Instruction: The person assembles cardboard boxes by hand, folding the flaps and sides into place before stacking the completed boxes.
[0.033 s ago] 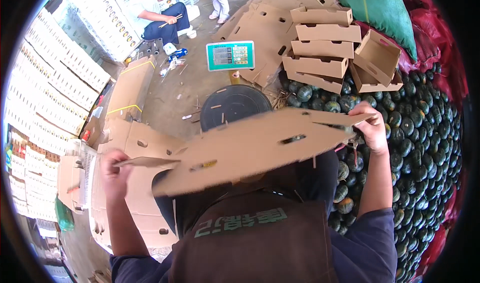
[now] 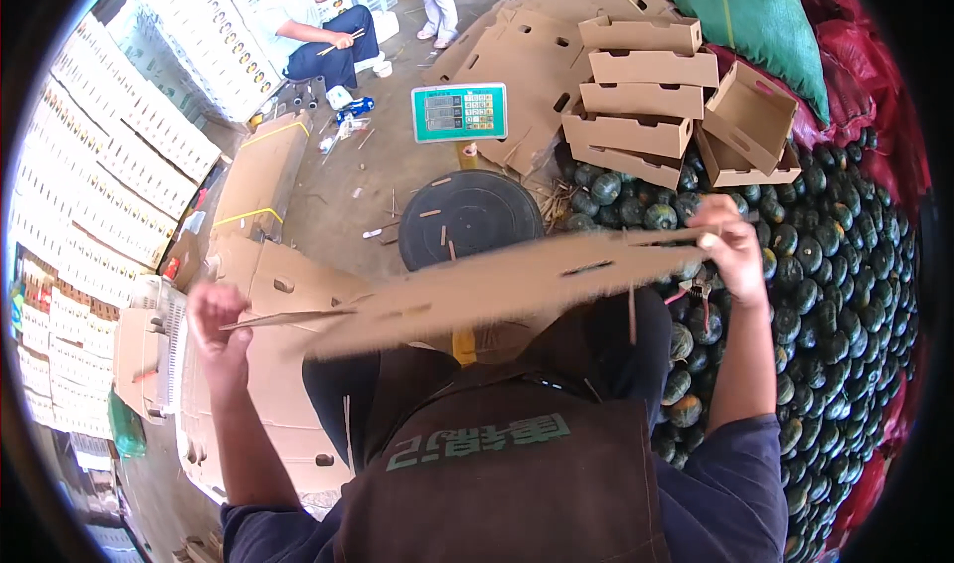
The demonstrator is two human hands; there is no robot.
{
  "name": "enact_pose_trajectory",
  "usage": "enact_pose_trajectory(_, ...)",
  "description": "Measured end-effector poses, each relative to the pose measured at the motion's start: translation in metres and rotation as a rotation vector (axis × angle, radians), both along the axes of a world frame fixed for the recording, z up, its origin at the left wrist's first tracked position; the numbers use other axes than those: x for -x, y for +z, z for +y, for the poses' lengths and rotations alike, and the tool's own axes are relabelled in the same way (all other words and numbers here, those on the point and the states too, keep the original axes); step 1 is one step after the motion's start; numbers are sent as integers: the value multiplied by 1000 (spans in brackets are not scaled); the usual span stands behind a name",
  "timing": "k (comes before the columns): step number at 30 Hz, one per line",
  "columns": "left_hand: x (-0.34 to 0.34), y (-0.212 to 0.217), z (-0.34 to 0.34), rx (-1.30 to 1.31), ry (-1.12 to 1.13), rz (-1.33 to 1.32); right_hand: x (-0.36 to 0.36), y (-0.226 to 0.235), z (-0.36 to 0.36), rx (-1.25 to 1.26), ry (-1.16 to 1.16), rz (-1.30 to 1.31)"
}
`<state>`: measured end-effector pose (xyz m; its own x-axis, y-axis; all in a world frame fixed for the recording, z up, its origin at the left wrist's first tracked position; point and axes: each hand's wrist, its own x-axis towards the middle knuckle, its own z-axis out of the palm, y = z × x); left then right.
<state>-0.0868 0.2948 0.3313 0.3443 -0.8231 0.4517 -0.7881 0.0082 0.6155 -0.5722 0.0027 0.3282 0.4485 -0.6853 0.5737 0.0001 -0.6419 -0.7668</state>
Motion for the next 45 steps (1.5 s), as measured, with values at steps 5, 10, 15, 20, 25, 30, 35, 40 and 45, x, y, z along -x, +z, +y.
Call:
enact_pose_trajectory(5, -50, -118, -24, 150, -326, 716, -43, -45, 17, -451, -90, -65)
enact_pose_trajectory(10, 49, -24, -29, -426, -141, -357, -46, -31, 53, 224, -23, 565)
enact_pose_trajectory(15, 95, 28, -30, -279, -732, -1208, -26, -29, 95, 739, 472, 954)
enact_pose_trajectory(20, 53, 10, -13, -592, -933, -801, -32, -16, 86, 408, 691, 788)
enact_pose_trajectory(25, 56, -67, -8, 239, -373, 950, -62, -30, 108, -445, 111, -178)
enact_pose_trajectory(30, 85, -52, -35, 289, -148, 833, -99, -47, 83, 355, -354, 297)
enact_pose_trajectory(35, 117, -5, -32, -774, -428, -770, -94, -47, 95, 537, 147, 939)
enact_pose_trajectory(40, 124, -22, -65, -1013, -612, -530, -144, -42, 81, -6, 734, 1487)
enact_pose_trajectory(45, 128, 7, -64, -1389, -802, -351, -130, -3, 70, -266, 922, 1041)
